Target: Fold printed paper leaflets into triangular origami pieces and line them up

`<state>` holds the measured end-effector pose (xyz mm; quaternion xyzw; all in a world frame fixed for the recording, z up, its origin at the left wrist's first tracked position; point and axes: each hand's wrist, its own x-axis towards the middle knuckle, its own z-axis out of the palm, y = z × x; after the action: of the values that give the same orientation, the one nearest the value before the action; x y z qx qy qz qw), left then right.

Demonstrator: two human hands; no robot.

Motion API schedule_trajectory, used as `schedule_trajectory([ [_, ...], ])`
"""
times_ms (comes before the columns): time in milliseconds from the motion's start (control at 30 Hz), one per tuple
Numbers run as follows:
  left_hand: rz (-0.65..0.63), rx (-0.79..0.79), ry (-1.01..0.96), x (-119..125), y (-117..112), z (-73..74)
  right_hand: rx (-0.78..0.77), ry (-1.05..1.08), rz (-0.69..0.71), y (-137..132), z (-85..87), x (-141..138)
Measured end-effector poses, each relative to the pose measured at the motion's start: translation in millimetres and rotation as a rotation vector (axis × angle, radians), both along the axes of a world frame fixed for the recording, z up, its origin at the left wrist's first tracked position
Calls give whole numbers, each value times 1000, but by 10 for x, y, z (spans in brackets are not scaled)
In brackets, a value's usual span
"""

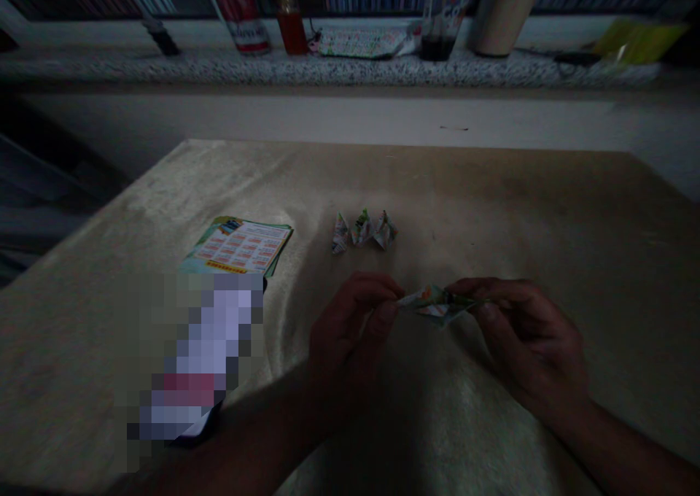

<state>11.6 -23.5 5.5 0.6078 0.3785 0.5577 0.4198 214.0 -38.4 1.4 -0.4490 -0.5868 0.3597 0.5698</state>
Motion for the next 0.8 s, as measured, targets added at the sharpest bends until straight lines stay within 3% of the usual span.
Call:
schedule_trajectory([
  [133, -75, 45, 95, -53, 17, -28, 30, -65, 11, -6, -4, 13],
  [333, -234, 189, 441, -151, 50, -25, 176, -319, 86, 5, 14, 12],
  [533, -188, 205, 509, -71, 44, 44, 268, -418, 107, 1, 90, -33],
  [800, -177, 123, 508, -13, 60, 10, 282, -446, 139, -19, 54, -26],
])
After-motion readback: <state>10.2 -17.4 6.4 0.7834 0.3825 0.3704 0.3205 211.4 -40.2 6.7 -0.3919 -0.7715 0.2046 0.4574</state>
